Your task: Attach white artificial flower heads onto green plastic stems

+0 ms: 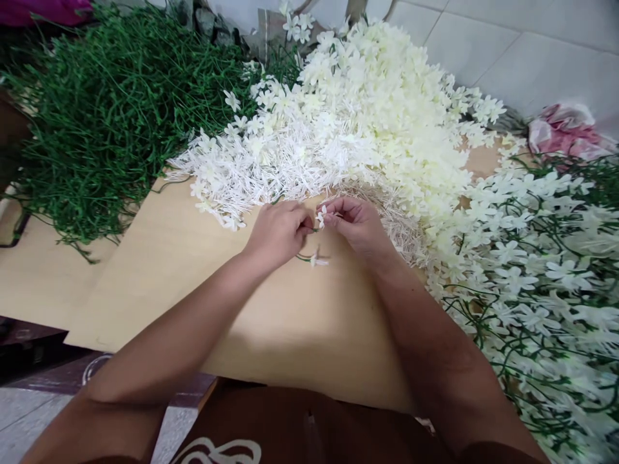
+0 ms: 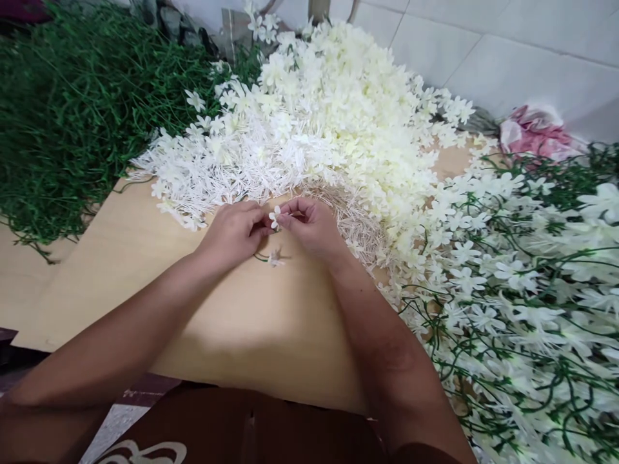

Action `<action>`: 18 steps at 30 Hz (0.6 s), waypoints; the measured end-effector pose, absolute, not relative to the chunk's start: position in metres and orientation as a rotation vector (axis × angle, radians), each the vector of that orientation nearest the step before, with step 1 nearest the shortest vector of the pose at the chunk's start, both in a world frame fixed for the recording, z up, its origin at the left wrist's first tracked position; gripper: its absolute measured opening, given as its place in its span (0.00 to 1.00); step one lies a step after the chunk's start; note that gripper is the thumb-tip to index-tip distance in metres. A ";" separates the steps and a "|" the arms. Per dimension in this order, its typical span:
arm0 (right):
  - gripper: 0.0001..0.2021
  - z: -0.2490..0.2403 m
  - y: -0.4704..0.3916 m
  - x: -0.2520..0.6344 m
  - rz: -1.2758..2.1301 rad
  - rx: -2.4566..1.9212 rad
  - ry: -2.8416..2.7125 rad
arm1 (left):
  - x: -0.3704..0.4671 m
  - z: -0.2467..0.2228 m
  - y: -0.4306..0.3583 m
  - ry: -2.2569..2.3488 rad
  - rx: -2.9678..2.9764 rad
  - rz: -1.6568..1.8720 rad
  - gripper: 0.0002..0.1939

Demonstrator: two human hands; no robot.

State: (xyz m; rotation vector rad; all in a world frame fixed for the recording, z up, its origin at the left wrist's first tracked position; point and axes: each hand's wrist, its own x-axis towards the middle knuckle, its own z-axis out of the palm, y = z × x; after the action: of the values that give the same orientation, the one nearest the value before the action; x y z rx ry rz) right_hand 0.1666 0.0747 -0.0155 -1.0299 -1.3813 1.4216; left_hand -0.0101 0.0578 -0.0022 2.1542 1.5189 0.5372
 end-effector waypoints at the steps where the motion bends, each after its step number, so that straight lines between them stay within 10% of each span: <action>1: 0.17 -0.017 0.076 0.168 1.457 -1.041 -1.355 | -0.010 -0.003 0.059 1.505 2.039 0.595 0.06; 18: 0.20 -0.017 0.074 0.163 1.473 -1.109 -1.328 | -0.013 0.006 0.064 1.298 1.232 0.846 0.09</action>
State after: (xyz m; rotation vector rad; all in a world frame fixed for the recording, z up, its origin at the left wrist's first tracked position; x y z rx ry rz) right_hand 0.1627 0.0740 -0.0173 -1.1092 -1.3278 1.4725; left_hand -0.0126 0.0636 0.0060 1.2320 1.2984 0.8455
